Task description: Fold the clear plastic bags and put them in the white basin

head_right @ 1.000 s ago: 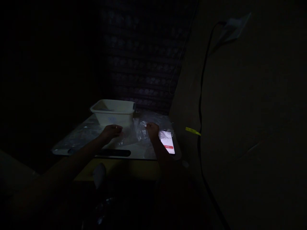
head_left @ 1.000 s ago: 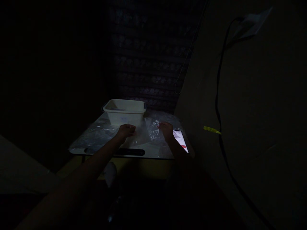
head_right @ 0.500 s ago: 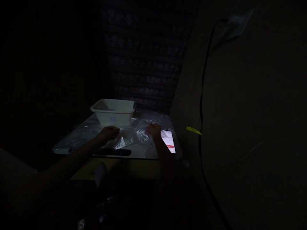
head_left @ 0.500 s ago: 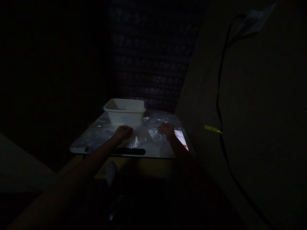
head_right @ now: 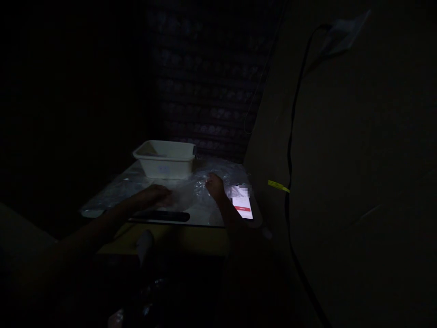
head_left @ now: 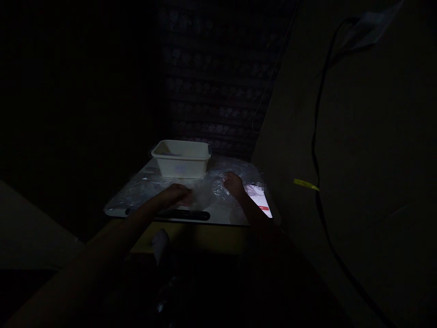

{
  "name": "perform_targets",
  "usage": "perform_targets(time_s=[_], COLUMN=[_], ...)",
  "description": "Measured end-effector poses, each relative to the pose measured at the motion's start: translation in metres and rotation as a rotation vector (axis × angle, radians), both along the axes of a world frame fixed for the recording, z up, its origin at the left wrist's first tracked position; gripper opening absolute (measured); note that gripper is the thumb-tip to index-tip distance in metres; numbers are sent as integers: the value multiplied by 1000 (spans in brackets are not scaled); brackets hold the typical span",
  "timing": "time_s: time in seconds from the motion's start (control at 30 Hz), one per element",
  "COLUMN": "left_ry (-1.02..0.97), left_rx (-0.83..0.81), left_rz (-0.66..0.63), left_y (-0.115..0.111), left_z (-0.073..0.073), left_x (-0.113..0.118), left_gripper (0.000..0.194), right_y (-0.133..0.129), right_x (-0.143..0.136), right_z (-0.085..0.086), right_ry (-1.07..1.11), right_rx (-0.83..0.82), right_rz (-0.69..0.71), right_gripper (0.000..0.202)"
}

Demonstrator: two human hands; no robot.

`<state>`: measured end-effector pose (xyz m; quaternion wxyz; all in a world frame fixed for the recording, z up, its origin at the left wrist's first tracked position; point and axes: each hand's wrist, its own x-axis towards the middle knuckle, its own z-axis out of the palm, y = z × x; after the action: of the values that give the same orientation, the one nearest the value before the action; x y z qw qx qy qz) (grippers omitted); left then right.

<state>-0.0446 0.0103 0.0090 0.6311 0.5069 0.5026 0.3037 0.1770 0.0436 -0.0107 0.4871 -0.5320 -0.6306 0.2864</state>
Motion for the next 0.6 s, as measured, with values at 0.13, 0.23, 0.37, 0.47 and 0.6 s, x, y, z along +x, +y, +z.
perform_targets(time_s=[0.13,0.23,0.37,0.47,0.6], left_ry=[76,202,359,154,-55], left_rx=[-207,-89,281,326,215], left_rz=[-417,-243,70,90,-21], left_y=[-4,5,20,19,9], left_z=[16,19,9,3,5], left_x=[-7,-3,14,29,48], left_gripper=[37,46,30,27,42], right_y=[-3,-10,-19,-26,-30], right_x=[-1,-1,1,1,-1], right_z=[6,13,24,34,42], right_ry=[36,72,136,196,197], right_rx=[105,56,-26,-29,2], right_rz=[-11,44,141,206,256], right_gripper=[44,47,49,48,46])
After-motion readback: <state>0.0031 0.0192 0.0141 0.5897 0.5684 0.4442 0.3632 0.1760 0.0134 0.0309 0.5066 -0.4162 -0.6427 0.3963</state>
